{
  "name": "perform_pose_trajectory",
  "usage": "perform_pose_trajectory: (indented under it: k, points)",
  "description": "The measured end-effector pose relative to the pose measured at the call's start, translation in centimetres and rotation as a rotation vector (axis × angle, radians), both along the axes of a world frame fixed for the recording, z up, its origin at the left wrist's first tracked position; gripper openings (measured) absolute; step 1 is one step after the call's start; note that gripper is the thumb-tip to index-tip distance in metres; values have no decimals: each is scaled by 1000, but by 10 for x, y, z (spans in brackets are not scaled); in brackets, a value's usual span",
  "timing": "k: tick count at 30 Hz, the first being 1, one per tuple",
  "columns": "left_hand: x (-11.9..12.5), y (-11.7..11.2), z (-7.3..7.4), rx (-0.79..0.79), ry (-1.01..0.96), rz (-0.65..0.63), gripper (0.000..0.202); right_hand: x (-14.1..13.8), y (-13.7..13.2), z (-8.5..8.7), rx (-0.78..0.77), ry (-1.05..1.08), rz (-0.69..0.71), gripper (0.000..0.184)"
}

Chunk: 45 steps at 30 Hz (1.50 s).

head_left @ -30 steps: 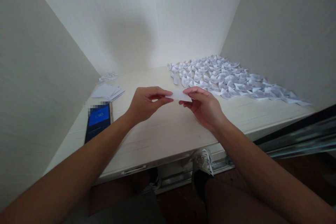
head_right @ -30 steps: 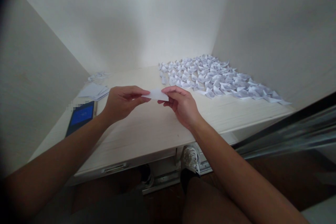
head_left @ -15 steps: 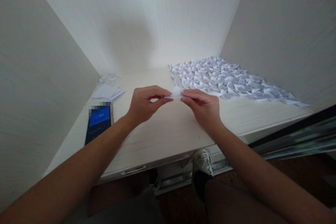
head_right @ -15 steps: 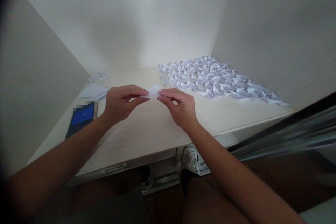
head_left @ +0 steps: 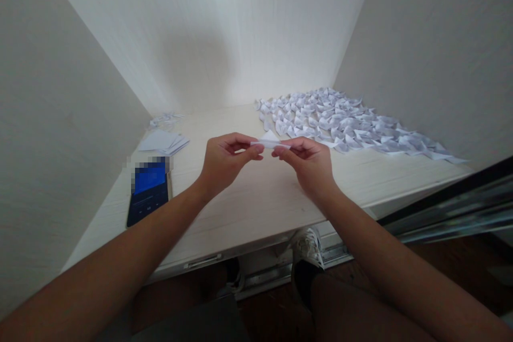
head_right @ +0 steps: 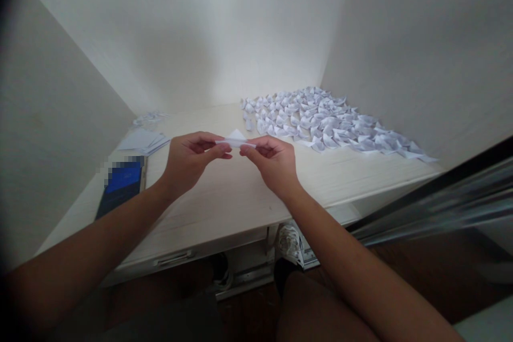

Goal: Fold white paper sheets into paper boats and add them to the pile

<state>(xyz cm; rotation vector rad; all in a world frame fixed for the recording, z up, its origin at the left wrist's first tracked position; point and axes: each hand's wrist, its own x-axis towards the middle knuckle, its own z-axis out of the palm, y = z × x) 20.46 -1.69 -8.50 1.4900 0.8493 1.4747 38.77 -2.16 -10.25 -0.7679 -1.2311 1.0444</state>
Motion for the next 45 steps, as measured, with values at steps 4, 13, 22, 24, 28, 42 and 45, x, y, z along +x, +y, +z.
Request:
perform_pose_trajectory:
  k: [4,13,22,24,28,42,45]
  points:
    - [2,-1,-1,-52,-58,-20,22,-1,0,-1,-18,18,-15,14]
    - [4,-2,-2,-61,-117,-17,39,-5,1,-1,-48,66,-16,31]
    - [7,-3,-6,-37,-10,10,44,-6,2,-5,-12,-49,2,27]
    - [8,-3,-8,-33,18,14,44,-6,3,-8,23,-109,-14,25]
    - [8,0,-12,-54,39,18,44,-6,4,-12,56,-180,-31,19]
    - [0,6,-14,-13,131,-39,41,-1,3,-10,74,-310,-102,16]
    - [-3,8,-10,-65,85,-56,47,-2,3,-9,30,-202,-6,17]
